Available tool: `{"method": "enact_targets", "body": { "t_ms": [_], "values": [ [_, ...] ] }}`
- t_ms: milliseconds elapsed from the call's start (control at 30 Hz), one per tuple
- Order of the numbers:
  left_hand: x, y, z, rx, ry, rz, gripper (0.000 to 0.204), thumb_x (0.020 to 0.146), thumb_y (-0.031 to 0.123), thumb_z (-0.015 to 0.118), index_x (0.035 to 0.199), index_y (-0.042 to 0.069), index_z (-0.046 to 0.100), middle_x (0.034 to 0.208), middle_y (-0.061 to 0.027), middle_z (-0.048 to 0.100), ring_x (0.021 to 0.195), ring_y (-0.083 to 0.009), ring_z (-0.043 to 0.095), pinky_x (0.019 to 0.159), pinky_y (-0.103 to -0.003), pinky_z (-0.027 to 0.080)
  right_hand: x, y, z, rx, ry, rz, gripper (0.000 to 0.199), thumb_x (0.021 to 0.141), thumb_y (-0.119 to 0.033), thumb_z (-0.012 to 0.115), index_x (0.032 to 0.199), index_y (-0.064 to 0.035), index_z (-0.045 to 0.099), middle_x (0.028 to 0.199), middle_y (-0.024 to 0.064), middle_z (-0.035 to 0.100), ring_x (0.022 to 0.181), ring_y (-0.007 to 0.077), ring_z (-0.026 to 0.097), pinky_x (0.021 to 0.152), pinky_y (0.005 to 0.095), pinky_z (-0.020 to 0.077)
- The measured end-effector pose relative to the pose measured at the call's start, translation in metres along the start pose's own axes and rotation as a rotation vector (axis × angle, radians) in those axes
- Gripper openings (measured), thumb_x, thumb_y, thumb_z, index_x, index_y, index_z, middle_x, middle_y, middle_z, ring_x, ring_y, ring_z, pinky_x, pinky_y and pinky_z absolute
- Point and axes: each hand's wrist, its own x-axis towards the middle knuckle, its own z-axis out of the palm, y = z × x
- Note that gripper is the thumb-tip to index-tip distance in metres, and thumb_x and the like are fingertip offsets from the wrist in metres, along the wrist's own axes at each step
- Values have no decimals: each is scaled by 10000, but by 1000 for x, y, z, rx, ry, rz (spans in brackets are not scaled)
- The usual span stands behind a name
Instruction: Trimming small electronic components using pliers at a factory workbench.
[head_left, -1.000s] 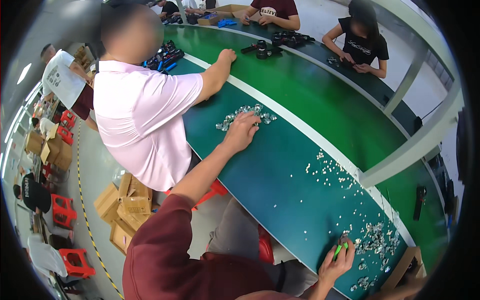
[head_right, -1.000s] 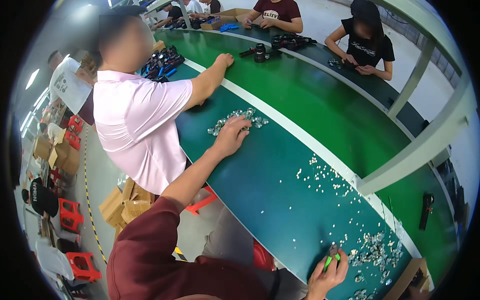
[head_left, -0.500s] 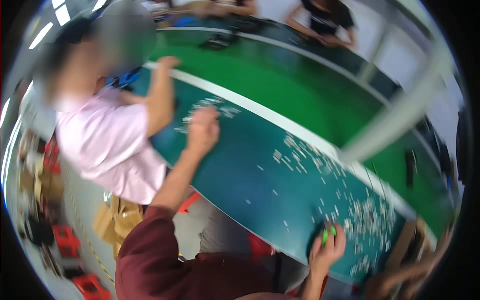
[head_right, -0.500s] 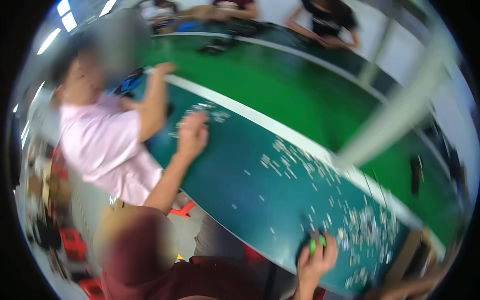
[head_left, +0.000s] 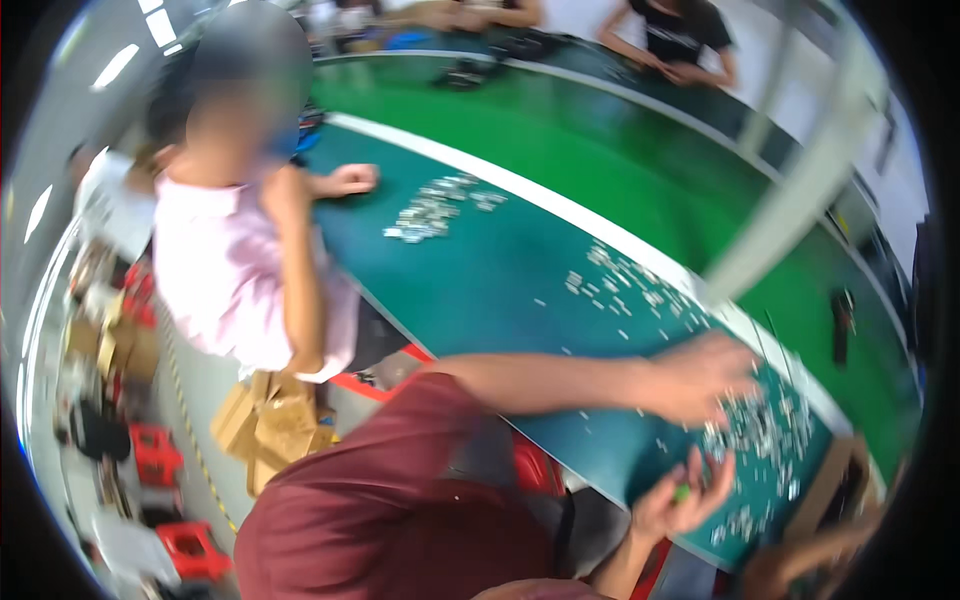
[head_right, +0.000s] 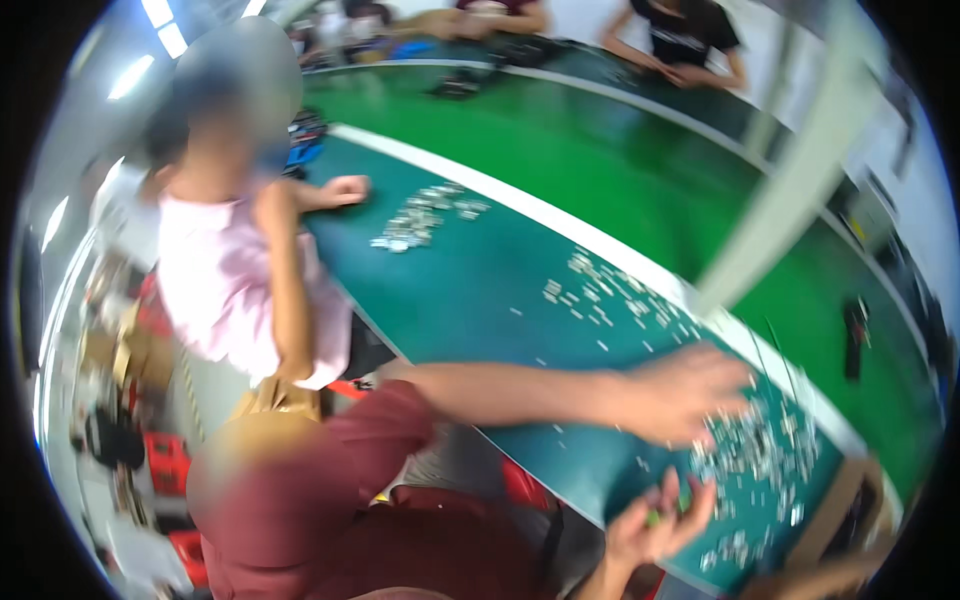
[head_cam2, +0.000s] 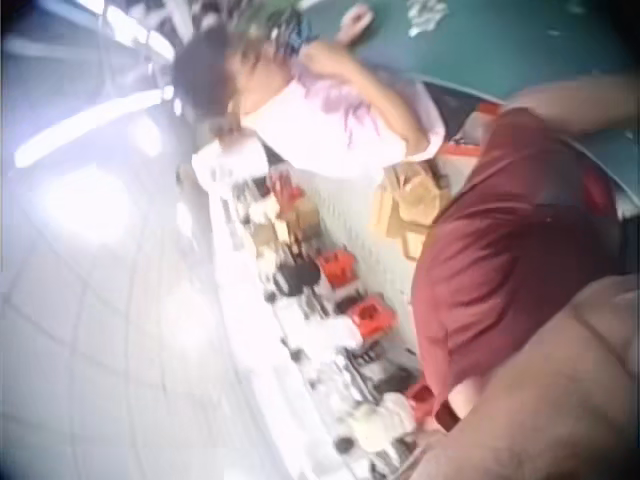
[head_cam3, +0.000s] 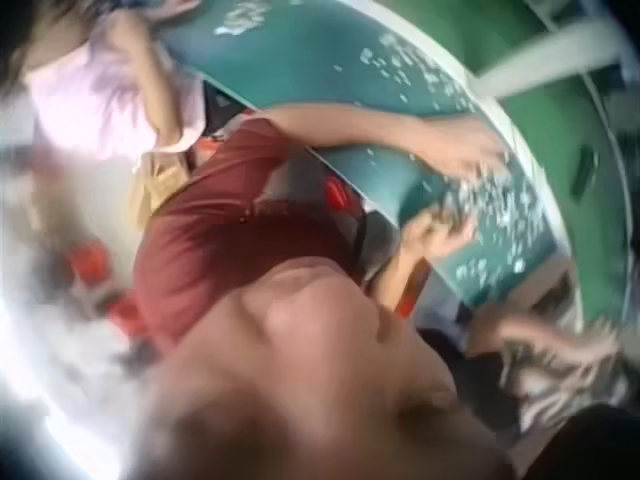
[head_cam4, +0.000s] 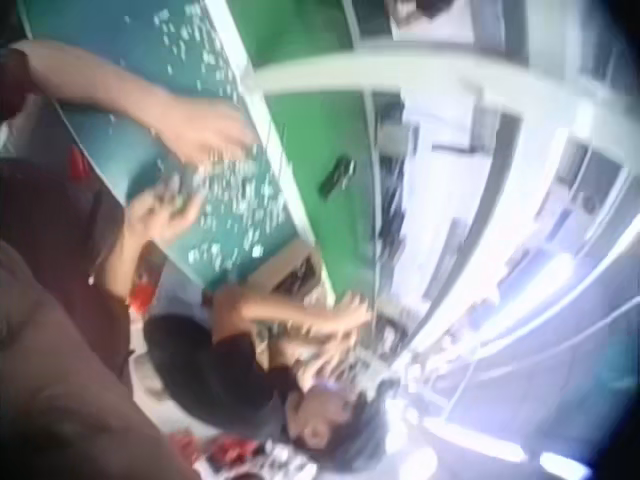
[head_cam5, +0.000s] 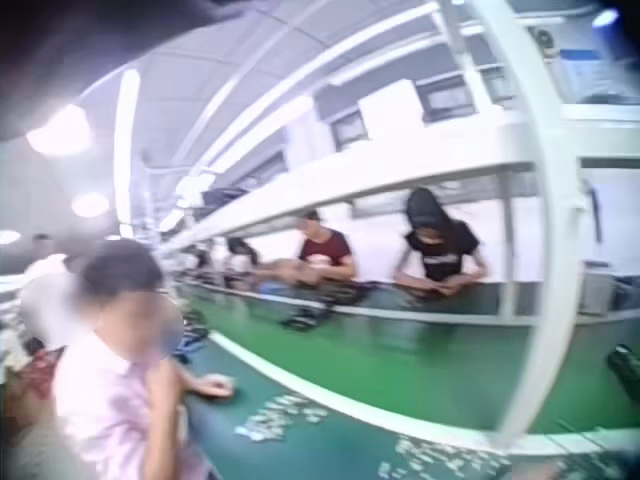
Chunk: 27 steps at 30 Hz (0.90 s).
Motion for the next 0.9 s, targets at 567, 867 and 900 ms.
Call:
{"method": "enact_targets", "body": {
  "t_ms": [567, 867, 900],
  "values": [
    [29, -1, 115, 6, -133, 63, 263, 780, 222, 748, 999, 105, 662, 971, -69, 602, 1204, -291, 513, 1149, -668, 244, 19, 5, -5, 34, 55, 19, 211, 931, 15, 520, 1005, 174, 638, 1371, 334, 506, 993, 360, 624, 830, 430, 552],
    [8, -7, 64, 20, 63, -49, 251, 780, 113, 763, 1019, 91, 691, 1066, -126, 684, 1099, -365, 622, 962, -490, 487, 8, -6, 24, 95, 30, 46, 233, 657, -55, 773, 870, -25, 684, 1320, 225, 583, 1020, 394, 655, 870, 466, 541],
    [12, -4, 65, -85, 55, -110, 226, 773, 53, 749, 987, 72, 681, 1033, -131, 708, 1119, -364, 637, 994, -477, 487, 14, -12, 18, 101, 63, 54, 299, 620, -38, 769, 906, -19, 681, 1322, 230, 578, 975, 395, 653, 843, 459, 539]
  ]
}}
